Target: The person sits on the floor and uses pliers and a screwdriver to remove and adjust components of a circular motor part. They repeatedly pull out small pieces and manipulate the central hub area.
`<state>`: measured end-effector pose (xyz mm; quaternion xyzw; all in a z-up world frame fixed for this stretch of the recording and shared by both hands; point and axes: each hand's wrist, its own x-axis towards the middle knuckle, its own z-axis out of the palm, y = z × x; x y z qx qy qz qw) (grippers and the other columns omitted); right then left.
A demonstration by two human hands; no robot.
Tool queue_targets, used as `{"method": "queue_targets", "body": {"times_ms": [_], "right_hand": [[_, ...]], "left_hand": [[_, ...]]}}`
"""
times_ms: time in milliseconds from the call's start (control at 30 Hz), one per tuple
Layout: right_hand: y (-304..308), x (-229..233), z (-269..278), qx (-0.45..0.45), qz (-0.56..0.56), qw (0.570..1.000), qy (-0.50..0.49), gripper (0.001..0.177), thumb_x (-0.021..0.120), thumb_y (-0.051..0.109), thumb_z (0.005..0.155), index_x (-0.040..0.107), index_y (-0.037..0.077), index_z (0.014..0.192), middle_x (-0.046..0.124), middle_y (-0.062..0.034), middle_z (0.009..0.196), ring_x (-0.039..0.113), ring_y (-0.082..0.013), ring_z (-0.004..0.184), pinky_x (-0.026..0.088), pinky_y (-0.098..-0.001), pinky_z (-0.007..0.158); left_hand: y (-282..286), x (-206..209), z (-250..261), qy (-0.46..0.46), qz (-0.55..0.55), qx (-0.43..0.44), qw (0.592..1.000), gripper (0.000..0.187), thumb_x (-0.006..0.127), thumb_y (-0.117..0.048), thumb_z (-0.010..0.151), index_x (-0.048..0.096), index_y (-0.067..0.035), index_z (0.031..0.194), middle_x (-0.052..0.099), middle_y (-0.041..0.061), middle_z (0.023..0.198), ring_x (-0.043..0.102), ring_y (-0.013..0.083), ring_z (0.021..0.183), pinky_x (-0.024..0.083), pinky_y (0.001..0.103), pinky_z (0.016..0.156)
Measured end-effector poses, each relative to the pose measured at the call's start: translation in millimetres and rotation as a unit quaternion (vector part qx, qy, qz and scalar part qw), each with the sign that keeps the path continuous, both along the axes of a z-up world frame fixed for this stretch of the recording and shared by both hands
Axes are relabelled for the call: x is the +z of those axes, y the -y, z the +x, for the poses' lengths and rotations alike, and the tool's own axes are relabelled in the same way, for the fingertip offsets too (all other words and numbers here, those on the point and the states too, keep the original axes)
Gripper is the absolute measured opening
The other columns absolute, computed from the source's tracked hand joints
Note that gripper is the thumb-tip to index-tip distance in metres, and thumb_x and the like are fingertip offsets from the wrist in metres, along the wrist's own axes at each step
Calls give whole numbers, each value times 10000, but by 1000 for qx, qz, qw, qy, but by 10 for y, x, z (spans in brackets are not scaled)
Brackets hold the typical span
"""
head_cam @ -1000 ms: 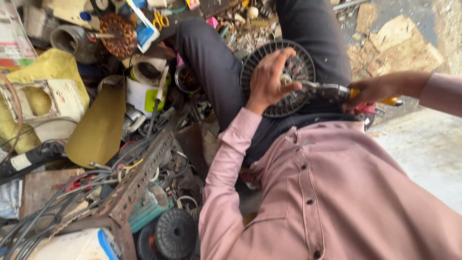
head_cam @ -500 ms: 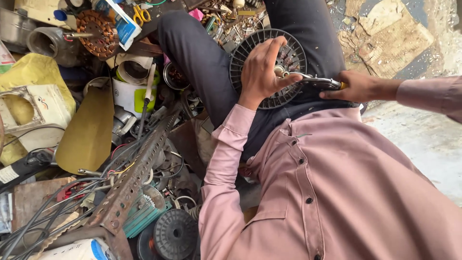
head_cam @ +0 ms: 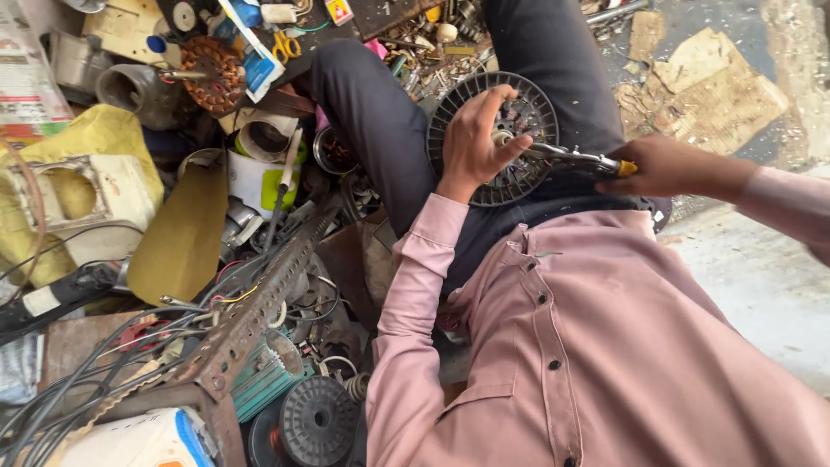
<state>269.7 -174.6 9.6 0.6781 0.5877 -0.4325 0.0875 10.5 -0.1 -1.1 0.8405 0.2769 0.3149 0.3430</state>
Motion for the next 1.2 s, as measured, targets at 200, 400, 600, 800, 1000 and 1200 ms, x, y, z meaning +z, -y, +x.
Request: {"method": "queue_targets", "body": {"times_ms": [200,400,600,800,1000,1200], "right_hand": [[199,397,-34,79,-3,994,76,499,566,558,928,650,105,1119,666,-86,770,680,-223,620,585,-399,621],[32,650,-210,106,-95,986,82,435,523,507,993,712,115,986,682,-58,630,658,-206,516,572,-391,577],[-148,482,-28,59,-15,996,-69,414,614,462,945,727,75,854,676,-40,597,632,-165,517,581,-368,545],[-128,301,27,99,-66,993,-17,402,554,444,963,707,74,930,655,-75,628,650,-218,538,564,-394,610],[-202,185,46,100,15,995,-21,531,633,537,908,616,62,1145,696,-142,931,706,-260,818,583,-421,771],[-239,-131,191,-41,-267,958,-100,628,687,509,886,682,60,1324,744,-158,1137,729,-279,1062,578,-422,980]], "left_hand": [[62,-102,-21,16,18,-4,1000,975,256,-923,920,607,-73,1248,722,125,1147,732,316,1076,590,434,971],[-6,-86,-52,13,-13,-9,1000,1026,247,-942,878,627,-58,1234,723,122,1140,737,308,1056,589,429,957],[1,-98,-42,3,1,-7,1000,1044,249,-946,873,625,-57,1270,714,102,1164,735,294,1095,589,431,993],[-3,-113,-54,12,-7,-22,1000,1019,254,-939,887,630,-74,1273,704,112,1201,725,302,1128,593,433,1012],[20,-53,-67,5,0,-29,1000,1001,338,-937,875,636,-61,1257,696,80,1075,721,307,1075,581,453,992],[-6,-65,-24,17,-1,-40,999,989,357,-946,862,638,-60,1202,694,72,1049,733,288,1049,593,439,964]]}}
